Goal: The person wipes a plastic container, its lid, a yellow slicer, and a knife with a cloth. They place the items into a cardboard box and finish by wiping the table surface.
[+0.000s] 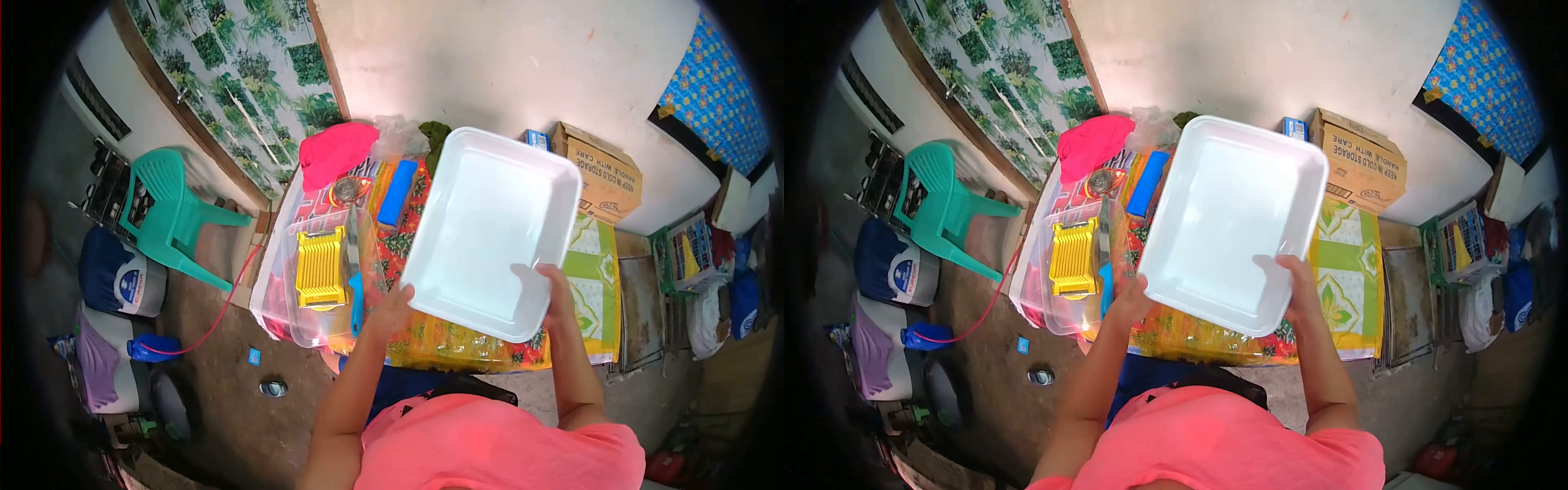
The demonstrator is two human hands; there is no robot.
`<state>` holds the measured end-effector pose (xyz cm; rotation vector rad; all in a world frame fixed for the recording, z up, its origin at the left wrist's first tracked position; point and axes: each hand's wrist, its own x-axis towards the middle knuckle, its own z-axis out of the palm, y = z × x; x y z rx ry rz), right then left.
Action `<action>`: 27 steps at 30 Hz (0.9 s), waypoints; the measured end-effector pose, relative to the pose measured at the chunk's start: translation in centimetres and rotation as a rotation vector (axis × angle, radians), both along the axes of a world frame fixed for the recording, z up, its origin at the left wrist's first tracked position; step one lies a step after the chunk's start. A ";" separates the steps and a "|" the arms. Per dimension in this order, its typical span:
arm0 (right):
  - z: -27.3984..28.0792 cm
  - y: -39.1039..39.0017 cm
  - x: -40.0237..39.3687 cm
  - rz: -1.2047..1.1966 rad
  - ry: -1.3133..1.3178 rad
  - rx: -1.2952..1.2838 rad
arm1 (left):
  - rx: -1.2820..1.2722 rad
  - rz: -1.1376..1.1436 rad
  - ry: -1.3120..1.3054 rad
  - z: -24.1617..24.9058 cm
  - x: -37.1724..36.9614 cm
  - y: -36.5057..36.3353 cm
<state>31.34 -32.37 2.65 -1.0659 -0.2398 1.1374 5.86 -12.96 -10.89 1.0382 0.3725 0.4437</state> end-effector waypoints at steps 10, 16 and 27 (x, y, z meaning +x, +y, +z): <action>-6.6 21.8 9.3 -0.022 -1.271 -0.103 | -0.329 0.601 0.049 9.1 -7.2 -1.6; -5.8 36.1 11.4 -0.116 -1.739 -0.666 | -0.398 0.690 0.055 10.3 -9.9 -3.2; -4.1 42.6 13.8 -0.437 -1.271 -0.291 | -0.404 0.708 0.075 11.1 -10.9 -3.0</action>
